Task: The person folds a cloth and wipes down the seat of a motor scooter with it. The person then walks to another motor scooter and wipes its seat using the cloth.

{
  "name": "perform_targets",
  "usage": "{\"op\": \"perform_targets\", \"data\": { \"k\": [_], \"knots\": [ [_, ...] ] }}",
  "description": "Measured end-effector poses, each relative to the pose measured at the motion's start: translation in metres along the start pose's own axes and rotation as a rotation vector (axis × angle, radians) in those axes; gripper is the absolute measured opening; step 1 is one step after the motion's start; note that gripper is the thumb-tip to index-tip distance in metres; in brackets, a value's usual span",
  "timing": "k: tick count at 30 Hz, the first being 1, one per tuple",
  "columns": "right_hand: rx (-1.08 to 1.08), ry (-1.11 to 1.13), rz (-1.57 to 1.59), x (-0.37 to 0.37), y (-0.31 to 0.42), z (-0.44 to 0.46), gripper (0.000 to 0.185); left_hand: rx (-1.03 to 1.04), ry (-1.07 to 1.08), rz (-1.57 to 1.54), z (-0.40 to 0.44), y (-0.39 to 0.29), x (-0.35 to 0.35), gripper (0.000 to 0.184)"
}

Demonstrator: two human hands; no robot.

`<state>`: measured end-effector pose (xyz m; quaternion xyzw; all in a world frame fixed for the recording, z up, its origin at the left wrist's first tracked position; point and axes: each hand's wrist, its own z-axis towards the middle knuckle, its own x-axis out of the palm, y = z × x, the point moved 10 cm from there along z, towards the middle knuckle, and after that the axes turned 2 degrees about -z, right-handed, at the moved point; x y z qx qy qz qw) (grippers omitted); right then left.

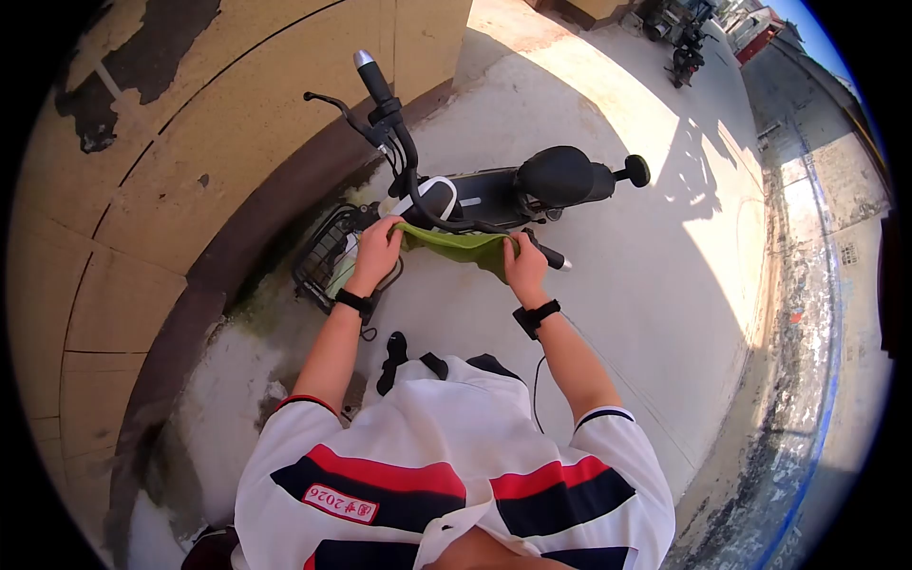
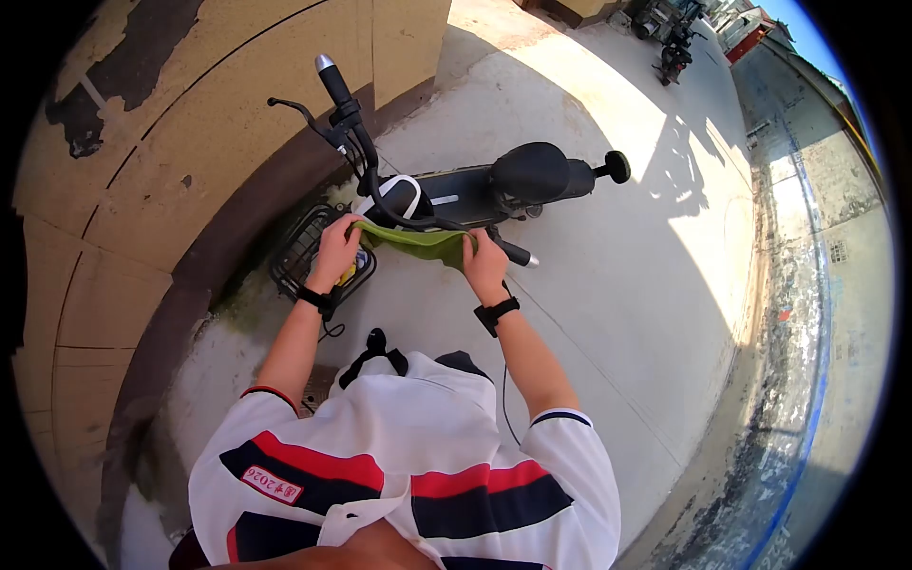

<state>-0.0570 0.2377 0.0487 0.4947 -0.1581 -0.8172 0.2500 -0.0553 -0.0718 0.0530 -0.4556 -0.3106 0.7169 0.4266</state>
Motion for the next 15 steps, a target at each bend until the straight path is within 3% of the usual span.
{"op": "perform_targets", "data": {
  "k": [7,15],
  "knots": [
    [-0.272,0.134,0.241,0.017,0.048,-0.004,0.014,-0.305,-0.376,0.168,-0.111,-0.022,-0.081,0.016],
    [-0.545,0.462,0.483,0.022,0.1,-0.095,0.014,-0.481,-0.774,0.393,-0.325,-0.124,-0.095,0.018]
  ]
}}
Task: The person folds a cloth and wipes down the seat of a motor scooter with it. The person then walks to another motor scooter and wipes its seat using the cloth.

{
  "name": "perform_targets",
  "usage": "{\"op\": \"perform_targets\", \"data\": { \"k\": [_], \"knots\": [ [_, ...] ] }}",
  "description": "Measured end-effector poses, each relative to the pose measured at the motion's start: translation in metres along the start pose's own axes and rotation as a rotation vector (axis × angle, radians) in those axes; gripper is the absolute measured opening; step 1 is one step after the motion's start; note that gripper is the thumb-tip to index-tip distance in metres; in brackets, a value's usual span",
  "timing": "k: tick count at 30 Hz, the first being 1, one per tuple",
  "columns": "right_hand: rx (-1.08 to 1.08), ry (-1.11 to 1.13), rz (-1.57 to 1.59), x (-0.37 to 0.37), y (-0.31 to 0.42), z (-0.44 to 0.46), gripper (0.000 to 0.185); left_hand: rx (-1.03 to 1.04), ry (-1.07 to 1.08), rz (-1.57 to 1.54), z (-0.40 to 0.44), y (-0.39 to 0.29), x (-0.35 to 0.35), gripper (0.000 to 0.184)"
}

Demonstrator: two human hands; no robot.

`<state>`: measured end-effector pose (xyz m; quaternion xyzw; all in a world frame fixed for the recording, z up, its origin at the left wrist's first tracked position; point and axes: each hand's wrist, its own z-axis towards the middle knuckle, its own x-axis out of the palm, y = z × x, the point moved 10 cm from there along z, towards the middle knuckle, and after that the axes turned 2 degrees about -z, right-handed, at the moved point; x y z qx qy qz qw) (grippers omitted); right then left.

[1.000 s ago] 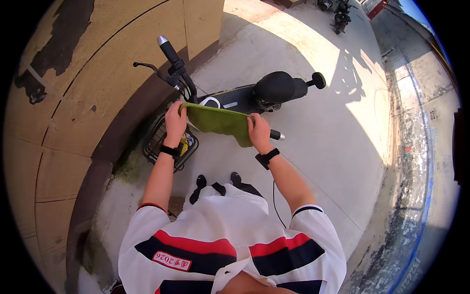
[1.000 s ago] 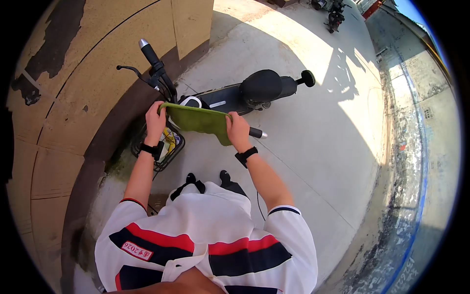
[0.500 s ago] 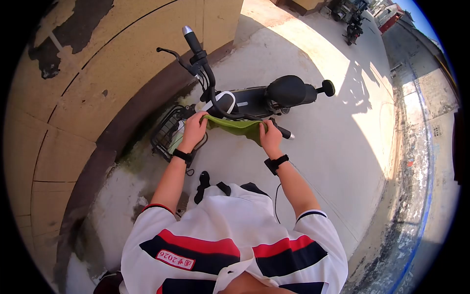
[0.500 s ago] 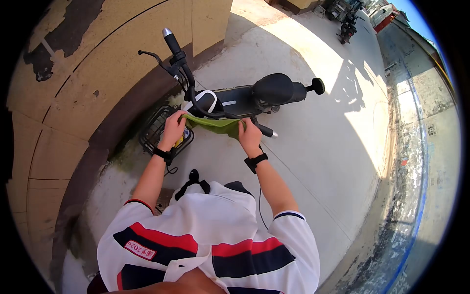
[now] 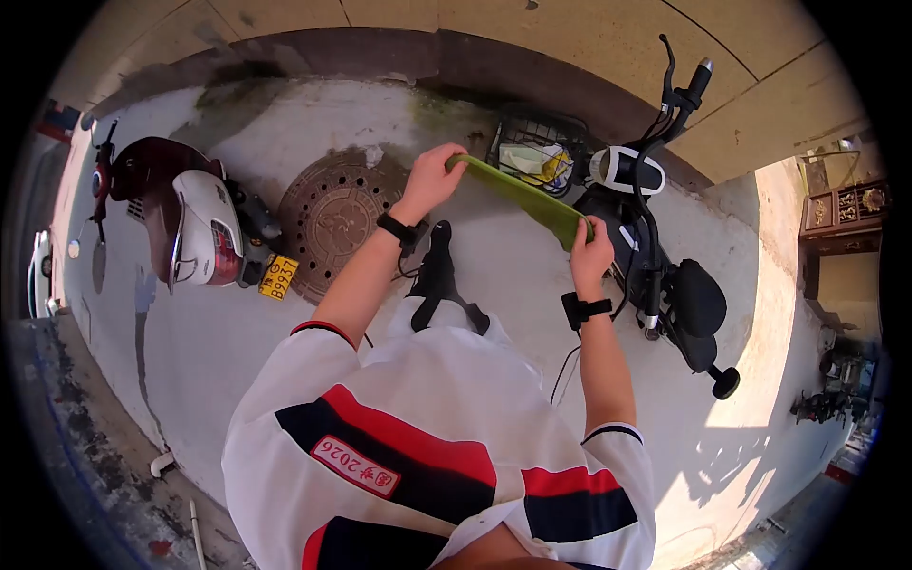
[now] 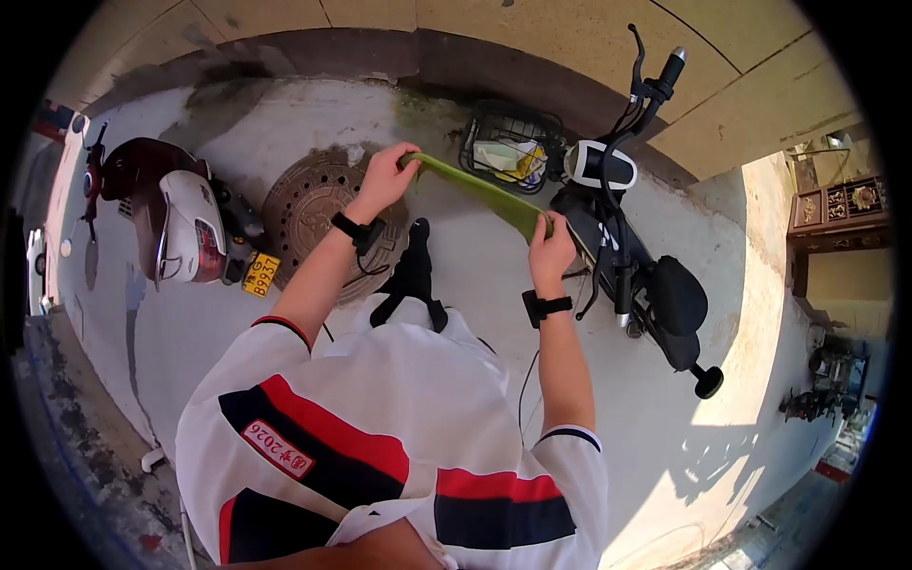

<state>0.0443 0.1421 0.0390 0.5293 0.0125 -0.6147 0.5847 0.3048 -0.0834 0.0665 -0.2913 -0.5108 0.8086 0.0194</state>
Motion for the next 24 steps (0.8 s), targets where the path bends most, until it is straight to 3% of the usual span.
{"op": "perform_targets", "data": {
  "k": [6,15,24],
  "knots": [
    [-0.277,0.192,0.207,0.057,0.093,-0.045,0.013,-0.2,-0.23,0.172,-0.118,0.007,-0.136,0.019],
    [-0.478,0.45,0.41,0.13,0.208,-0.139,0.013,-0.37,-0.457,0.319,-0.283,0.026,-0.27,0.019],
    [-0.78,0.739,0.472,0.187,0.375,-0.312,0.016,-0.465,-0.656,0.398,-0.494,0.039,-0.424,0.018]
  ]
}}
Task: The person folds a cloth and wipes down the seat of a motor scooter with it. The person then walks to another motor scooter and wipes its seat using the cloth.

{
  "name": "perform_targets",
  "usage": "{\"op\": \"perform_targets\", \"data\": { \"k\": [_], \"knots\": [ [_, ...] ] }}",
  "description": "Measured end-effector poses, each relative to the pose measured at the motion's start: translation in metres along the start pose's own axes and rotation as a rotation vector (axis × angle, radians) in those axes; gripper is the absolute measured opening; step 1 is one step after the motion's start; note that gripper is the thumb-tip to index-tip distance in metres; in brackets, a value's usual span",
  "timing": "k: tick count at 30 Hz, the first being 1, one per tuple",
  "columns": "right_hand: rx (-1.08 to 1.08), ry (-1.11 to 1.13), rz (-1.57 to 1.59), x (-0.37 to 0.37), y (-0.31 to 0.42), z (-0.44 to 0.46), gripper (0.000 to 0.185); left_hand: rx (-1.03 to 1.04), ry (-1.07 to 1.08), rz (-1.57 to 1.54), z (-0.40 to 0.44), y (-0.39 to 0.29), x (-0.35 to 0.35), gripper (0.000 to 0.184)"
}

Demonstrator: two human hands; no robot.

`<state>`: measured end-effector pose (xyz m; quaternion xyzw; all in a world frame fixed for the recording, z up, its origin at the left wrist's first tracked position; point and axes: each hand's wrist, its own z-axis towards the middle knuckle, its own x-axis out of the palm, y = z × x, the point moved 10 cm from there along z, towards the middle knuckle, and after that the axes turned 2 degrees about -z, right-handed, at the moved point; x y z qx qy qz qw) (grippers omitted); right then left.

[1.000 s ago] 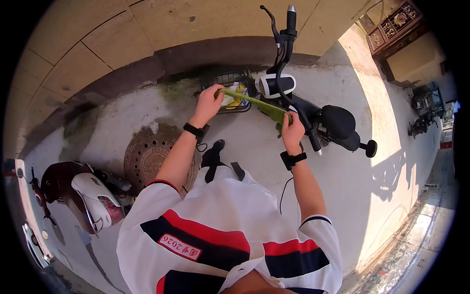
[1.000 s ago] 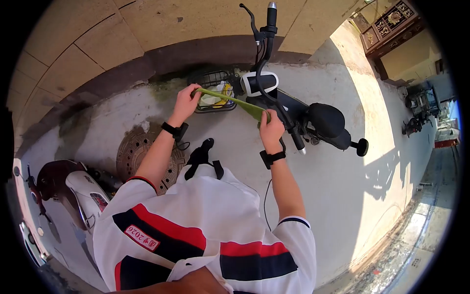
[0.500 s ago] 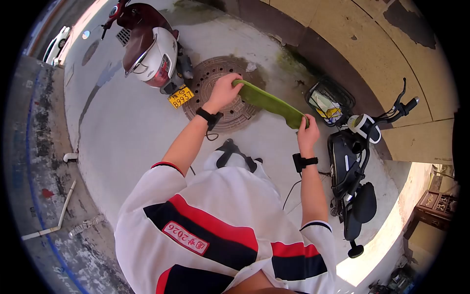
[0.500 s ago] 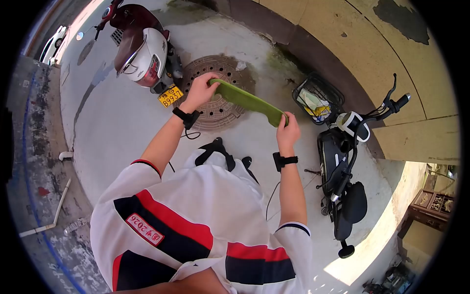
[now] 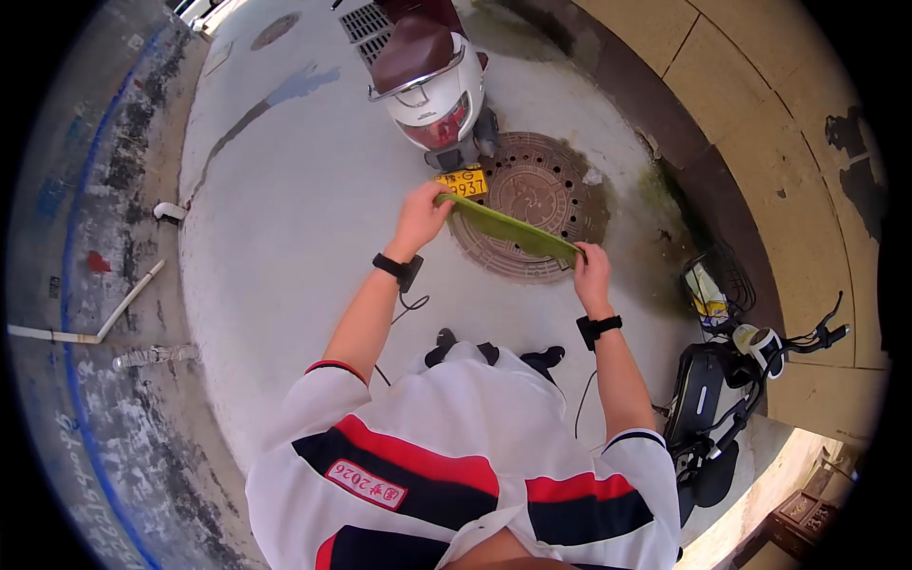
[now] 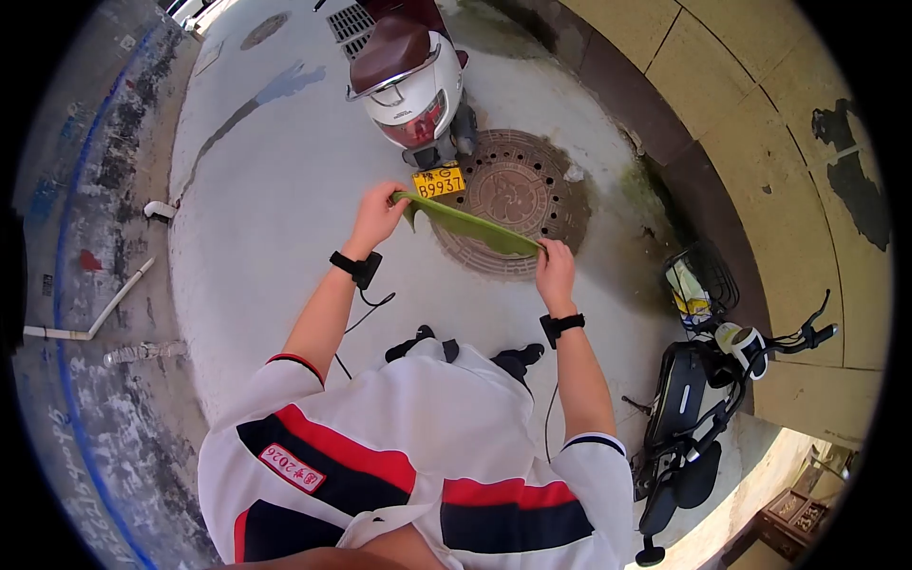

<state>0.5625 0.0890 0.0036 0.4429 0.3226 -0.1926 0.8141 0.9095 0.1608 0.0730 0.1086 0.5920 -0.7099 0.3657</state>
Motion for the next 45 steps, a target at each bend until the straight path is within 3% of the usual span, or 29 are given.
{"op": "perform_targets", "data": {
  "k": [7,10,16,19,32,45],
  "knots": [
    [-0.103,0.055,0.011,0.128,0.124,0.06,0.016,-0.037,-0.163,0.063,-0.058,0.107,-0.153,0.014],
    [-0.145,0.118,0.006,0.177,0.178,0.089,0.016,-0.149,-0.244,0.04,-0.082,0.149,-0.204,0.014],
    [-0.288,0.15,0.061,0.261,0.245,0.146,0.013,-0.288,-0.43,0.015,-0.112,0.22,-0.265,0.014],
    [-0.307,0.142,0.119,0.297,0.26,0.181,0.012,-0.336,-0.425,0.045,-0.102,0.248,-0.28,0.015],
    [-0.232,0.131,0.205,0.429,0.25,0.379,0.011,-0.314,-0.302,0.088,0.117,0.327,-0.345,0.015],
    [-0.016,0.063,0.056,0.476,0.19,0.456,0.012,-0.13,-0.174,0.132,0.316,0.431,-0.331,0.013]
  ]
}}
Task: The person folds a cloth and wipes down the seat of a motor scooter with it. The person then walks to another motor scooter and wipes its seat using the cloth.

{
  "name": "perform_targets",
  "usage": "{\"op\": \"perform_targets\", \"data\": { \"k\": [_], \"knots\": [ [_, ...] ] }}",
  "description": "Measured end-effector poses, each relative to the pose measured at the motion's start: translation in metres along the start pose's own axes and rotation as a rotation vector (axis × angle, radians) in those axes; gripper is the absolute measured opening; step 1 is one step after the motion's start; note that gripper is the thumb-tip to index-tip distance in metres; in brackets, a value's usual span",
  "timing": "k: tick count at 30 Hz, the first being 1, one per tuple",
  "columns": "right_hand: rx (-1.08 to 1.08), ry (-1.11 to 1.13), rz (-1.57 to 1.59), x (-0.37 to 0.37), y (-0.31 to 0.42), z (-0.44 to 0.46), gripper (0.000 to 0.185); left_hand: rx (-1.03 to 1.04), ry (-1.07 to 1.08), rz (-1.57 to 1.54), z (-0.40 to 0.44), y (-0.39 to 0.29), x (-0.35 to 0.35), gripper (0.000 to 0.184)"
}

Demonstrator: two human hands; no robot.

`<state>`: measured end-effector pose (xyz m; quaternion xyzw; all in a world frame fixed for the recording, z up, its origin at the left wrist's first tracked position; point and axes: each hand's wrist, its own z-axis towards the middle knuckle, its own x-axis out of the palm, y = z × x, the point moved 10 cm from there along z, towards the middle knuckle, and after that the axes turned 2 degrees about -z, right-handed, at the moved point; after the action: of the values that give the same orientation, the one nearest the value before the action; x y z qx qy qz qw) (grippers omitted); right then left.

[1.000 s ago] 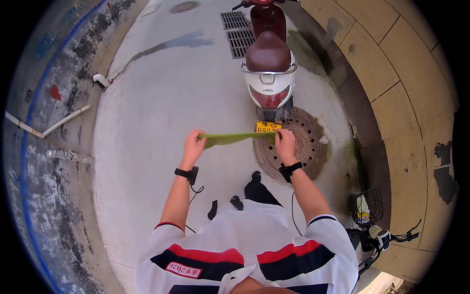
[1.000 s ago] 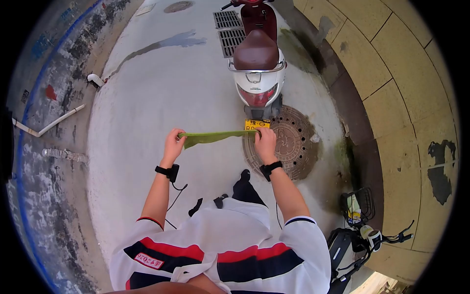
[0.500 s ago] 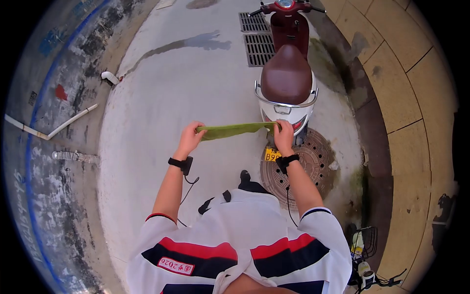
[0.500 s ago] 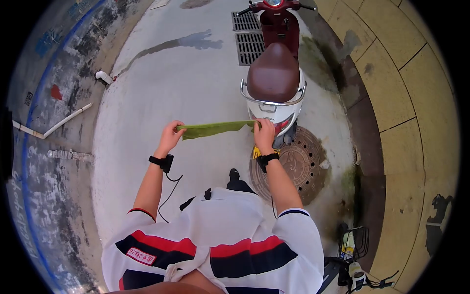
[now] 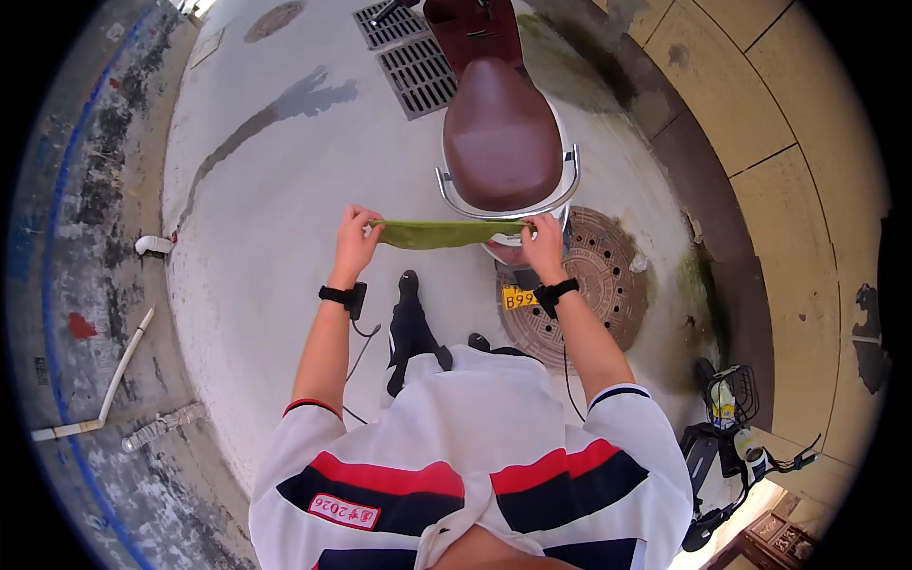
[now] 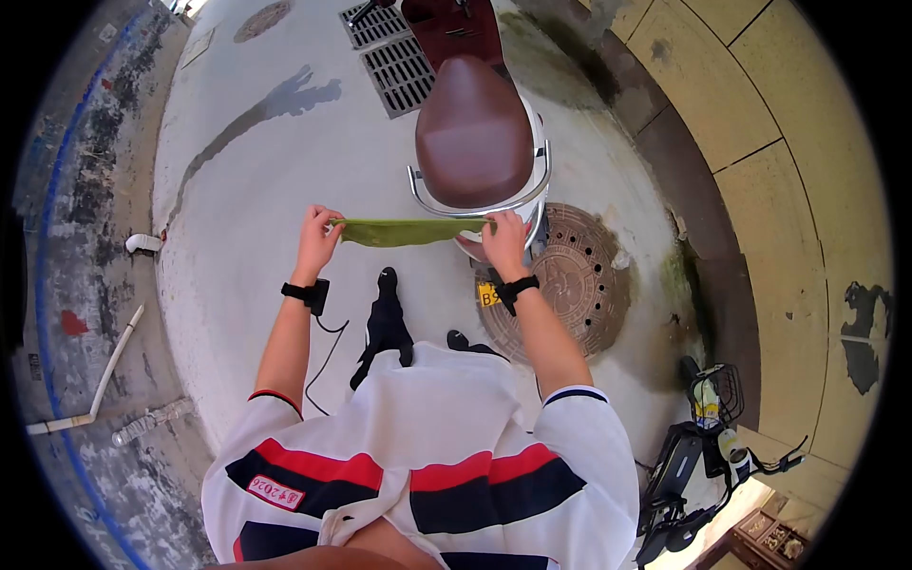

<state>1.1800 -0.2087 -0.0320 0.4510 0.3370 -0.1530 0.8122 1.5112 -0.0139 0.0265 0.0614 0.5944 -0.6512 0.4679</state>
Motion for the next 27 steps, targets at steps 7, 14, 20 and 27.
{"op": "perform_targets", "data": {
  "k": [7,14,20,27],
  "knots": [
    [0.56,0.064,-0.24,0.024,-0.058,0.006,0.015,-0.015,0.375,-0.041,0.115,0.053,0.081,0.011],
    [0.66,-0.205,-0.312,0.016,-0.048,-0.005,0.019,0.074,0.593,-0.165,0.181,0.056,0.152,0.014],
    [0.756,-0.398,-0.129,0.032,-0.081,-0.018,0.027,0.023,0.751,-0.37,0.205,0.05,0.221,0.017],
    [0.656,-0.227,-0.213,0.064,-0.096,0.027,0.062,0.084,0.949,-0.44,0.216,0.025,0.296,0.046]
  ]
}}
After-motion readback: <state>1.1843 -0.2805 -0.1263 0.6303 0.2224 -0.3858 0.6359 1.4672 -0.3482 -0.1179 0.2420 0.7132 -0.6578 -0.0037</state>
